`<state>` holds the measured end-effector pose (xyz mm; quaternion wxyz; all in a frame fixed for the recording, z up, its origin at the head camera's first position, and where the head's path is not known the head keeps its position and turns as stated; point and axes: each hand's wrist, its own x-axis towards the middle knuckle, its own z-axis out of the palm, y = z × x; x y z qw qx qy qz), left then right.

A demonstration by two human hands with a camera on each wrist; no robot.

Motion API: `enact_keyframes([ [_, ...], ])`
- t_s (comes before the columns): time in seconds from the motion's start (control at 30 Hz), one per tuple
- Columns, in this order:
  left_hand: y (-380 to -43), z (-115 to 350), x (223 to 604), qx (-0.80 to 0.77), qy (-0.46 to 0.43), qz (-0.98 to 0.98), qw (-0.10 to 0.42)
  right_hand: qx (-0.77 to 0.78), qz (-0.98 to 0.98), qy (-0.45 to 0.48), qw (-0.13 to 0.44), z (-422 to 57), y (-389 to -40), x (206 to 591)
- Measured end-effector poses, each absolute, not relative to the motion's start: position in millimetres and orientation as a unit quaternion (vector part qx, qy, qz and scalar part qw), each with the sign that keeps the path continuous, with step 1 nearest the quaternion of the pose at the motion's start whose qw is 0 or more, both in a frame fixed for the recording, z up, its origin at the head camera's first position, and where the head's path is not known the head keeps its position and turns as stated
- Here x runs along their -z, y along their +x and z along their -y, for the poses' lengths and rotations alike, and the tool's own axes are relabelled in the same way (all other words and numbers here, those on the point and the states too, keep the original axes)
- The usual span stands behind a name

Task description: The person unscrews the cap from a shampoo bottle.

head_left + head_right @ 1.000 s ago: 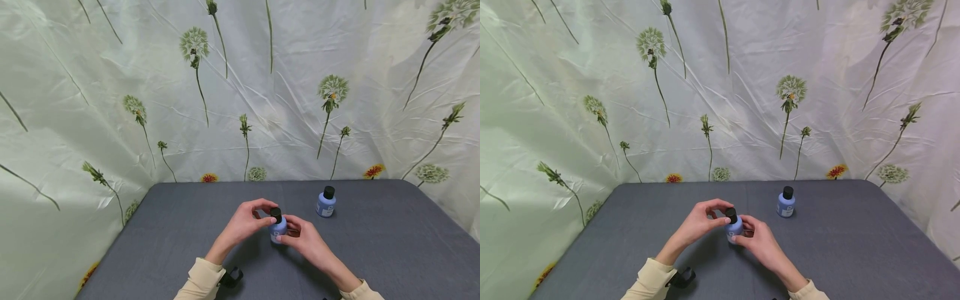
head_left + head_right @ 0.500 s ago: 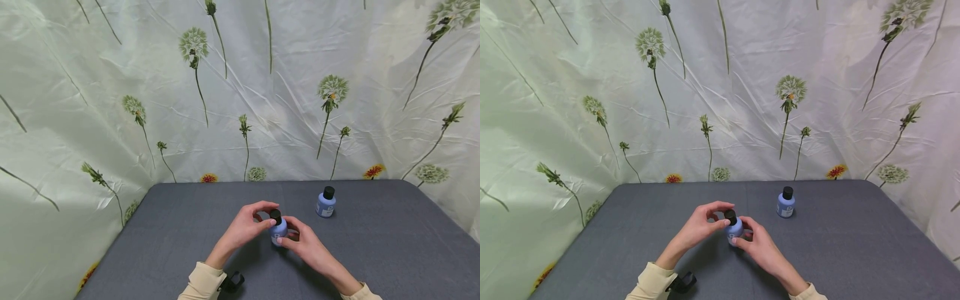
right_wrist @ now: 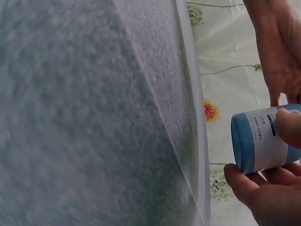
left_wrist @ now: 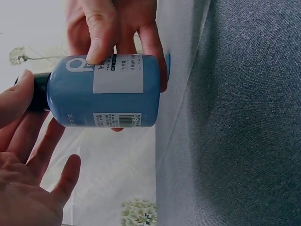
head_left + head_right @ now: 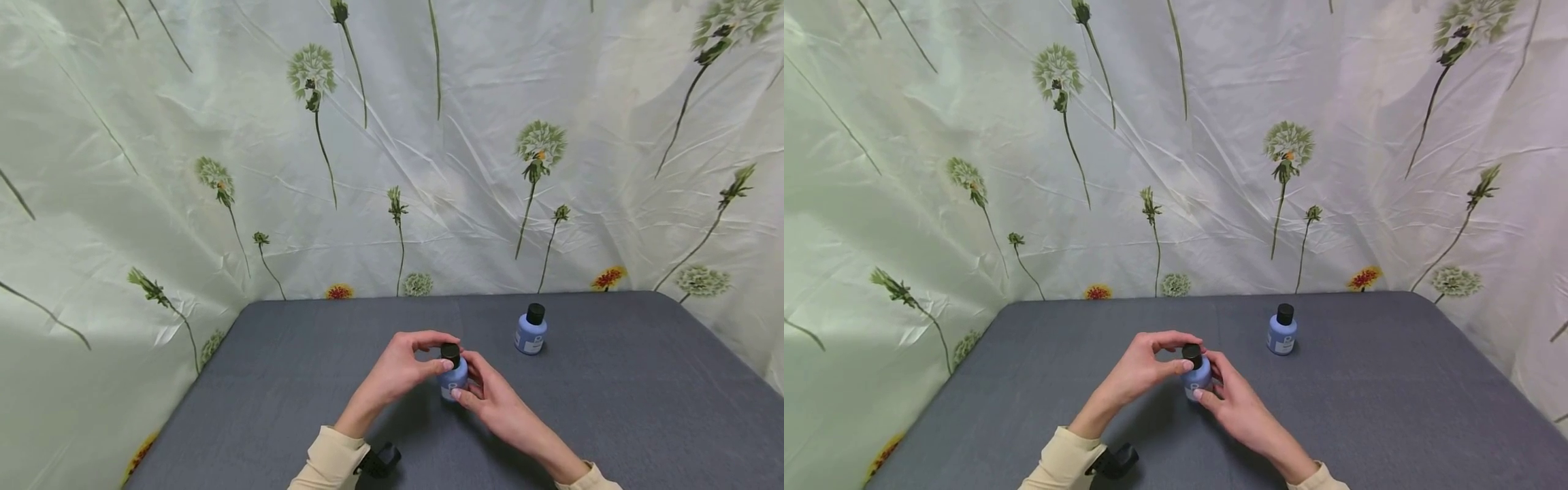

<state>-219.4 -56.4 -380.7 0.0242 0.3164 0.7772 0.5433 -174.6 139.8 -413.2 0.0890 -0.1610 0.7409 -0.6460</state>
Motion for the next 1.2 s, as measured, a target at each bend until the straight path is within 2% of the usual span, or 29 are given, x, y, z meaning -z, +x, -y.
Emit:
enact_keyframes([
  [0.23, -218, 57, 381, -0.566, 0.275, -0.777, 0.015, 0.616, -0.777, -0.128, 0.034, -133, -169, 414],
  [0.43, -219, 57, 381, -0.545, 0.283, -0.789, 0.008, 0.564, -0.822, -0.074, 0.014, -134, -170, 407],
  [0.6, -218, 60, 378, -0.546, 0.297, -0.783, 0.021, 0.546, -0.833, -0.092, -0.001, -141, -173, 403],
  [0.87, -212, 67, 376, -0.526, 0.354, -0.772, 0.042, 0.544, -0.827, -0.139, 0.013, -147, -169, 406],
  [1.2, -216, 72, 376, -0.547, 0.367, -0.75, 0.06, 0.548, -0.828, -0.118, 0.022, -148, -174, 400],
])
